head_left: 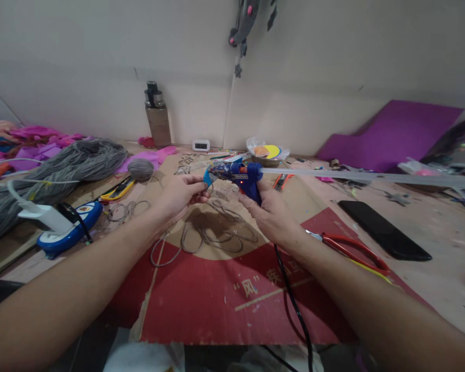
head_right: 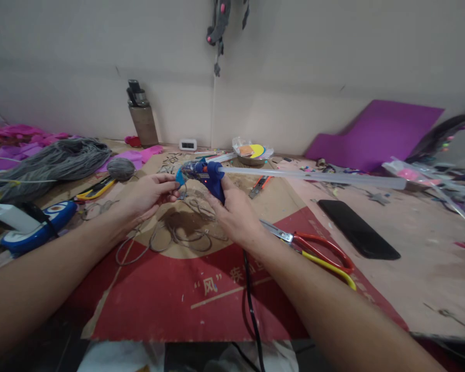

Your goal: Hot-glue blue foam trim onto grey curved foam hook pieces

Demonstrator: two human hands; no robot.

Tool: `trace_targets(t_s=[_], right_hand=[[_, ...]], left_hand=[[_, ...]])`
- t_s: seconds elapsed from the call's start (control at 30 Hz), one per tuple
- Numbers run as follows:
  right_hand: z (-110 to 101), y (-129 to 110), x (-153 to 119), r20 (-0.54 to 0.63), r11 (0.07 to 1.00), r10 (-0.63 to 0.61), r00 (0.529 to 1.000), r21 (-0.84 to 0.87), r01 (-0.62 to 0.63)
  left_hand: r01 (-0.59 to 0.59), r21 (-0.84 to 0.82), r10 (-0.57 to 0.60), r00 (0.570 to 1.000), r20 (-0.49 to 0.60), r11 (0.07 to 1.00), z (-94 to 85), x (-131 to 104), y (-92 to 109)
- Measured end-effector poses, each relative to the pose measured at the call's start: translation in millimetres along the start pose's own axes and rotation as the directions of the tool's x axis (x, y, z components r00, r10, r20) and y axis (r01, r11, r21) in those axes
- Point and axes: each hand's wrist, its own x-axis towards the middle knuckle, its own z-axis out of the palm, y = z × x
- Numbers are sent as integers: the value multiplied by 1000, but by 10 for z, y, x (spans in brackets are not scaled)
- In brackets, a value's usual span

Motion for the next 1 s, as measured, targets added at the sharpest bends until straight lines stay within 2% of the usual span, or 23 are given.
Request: trace_targets(t_s=[0.17,0.3,0.47,0.83,1.0], right_hand=[[1,-6,11,-13,1000,-8,1000,19,8],[-3,-16,0,-10,1000,-16,1000,12,16],[-2,-29,-17,15,999,23,1000,-26,-23],[0,-29,-27,30,998,23,999,-59,-21],[9,-24,-22,38,998,27,999,-51,-25]], left_hand=[[8,30,-9,1000,14,1000,10,-2,-17],[16,23,-15,1000,-14,1000,6,1,1],[-23,4,23,1000,-2,1000,-27,12,20],[-29,-25,27,995,-98,999,-29,11,102],[-56,-21,54,996,-64,998,-59,39,75]])
